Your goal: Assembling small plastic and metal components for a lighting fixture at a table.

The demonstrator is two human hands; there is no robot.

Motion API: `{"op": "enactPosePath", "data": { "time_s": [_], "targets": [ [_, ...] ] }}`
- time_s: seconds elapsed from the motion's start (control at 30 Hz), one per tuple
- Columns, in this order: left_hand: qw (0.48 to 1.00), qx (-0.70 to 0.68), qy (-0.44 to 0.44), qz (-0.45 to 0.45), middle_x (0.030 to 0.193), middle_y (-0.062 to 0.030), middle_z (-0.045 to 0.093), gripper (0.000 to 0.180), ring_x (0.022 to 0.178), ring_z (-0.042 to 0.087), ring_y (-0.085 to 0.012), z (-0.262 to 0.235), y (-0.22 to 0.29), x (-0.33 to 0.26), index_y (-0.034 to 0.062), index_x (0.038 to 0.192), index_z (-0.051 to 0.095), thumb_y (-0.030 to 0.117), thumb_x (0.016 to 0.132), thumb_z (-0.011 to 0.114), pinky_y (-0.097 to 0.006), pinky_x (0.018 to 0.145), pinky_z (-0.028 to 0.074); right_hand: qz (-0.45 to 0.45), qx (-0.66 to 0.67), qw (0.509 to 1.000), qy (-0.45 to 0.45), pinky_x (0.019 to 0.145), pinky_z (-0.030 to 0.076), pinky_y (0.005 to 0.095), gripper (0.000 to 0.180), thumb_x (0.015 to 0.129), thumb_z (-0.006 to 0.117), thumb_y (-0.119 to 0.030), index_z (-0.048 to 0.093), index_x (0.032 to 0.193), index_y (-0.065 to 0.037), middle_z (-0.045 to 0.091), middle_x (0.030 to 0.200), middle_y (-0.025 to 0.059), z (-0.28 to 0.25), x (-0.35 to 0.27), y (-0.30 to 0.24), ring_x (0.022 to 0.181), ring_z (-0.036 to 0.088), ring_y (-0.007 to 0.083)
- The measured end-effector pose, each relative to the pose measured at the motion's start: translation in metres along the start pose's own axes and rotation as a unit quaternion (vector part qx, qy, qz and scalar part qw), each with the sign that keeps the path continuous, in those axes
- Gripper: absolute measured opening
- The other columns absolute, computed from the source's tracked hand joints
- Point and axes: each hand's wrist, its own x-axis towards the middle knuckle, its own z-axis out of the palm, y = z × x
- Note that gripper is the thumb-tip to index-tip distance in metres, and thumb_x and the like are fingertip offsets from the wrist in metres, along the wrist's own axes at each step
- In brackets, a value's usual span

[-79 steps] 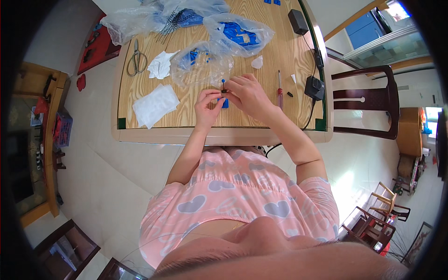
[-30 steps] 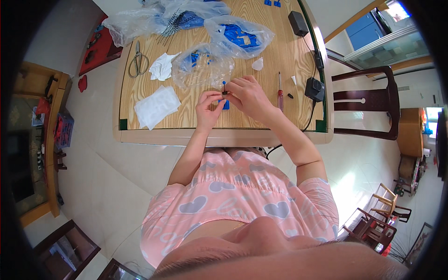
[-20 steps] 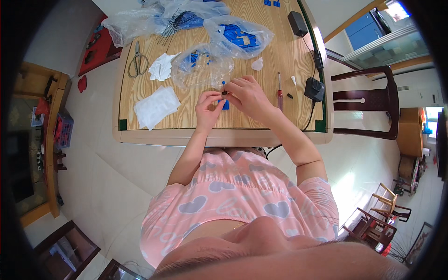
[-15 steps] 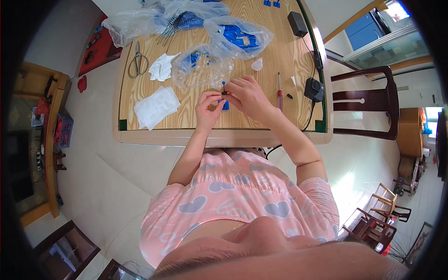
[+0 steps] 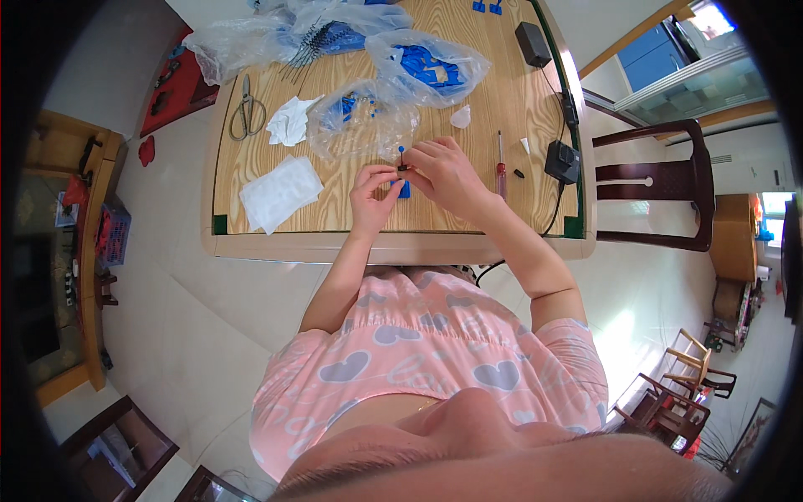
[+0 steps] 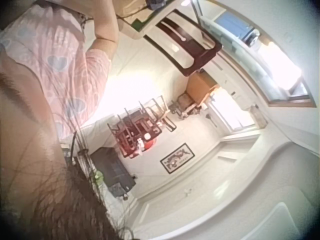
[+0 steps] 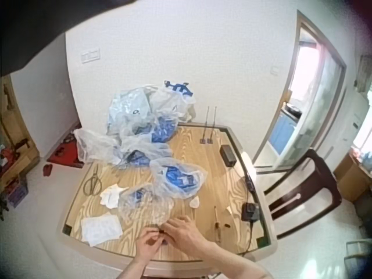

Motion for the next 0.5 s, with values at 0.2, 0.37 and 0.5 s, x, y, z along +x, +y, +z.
{"op": "enactPosePath", "data": {
  "time_s": [0.2, 0.37, 0.5],
  "targets": [
    [1.0, -0.004, -0.001, -0.001, 0.097, -0.008, 0.064, 0.018, 0.095, 0.06, -0.0226, -0.0005, 0.0021, 0.0006, 0.0037, 0.089, 0.069, -0.001, 0.072, 0.076, -0.032, 0.084, 0.048, 0.002, 0.0, 1.0, -0.004, 0.081, 0.041, 0.0389, 0.014, 0.082, 0.066, -0.015, 0.058, 0.09, -0.007, 0.061, 0.083, 0.0072, -0.0006, 0.0, -0.0006, 0.082, 0.058, 0.0275],
    [1.0, -0.009, 0.001, -0.004, 0.097, -0.0079, 0.064, 0.018, 0.095, 0.06, -0.0226, 0.0001, 0.002, 0.0007, 0.0037, 0.088, 0.069, -0.001, 0.072, 0.075, -0.032, 0.084, 0.048, 0.005, -0.01, 1.0, -0.007, 0.083, 0.042, 0.0395, 0.017, 0.082, 0.067, -0.021, 0.059, 0.093, -0.009, 0.061, 0.083, 0.0045, 0.0011, -0.001, 0.0022, 0.085, 0.06, 0.0247],
    [1.0, -0.003, 0.001, -0.002, 0.097, -0.0081, 0.064, 0.017, 0.095, 0.06, -0.0226, -0.0008, 0.0029, 0.0006, 0.0035, 0.088, 0.069, -0.001, 0.072, 0.076, -0.031, 0.084, 0.048, 0.008, -0.017, 1.0, -0.013, 0.083, 0.042, 0.0394, 0.017, 0.082, 0.067, -0.02, 0.059, 0.092, -0.009, 0.06, 0.083, 0.0043, -0.0012, 0.0, -0.0001, 0.085, 0.06, 0.0245]
  ]
}}
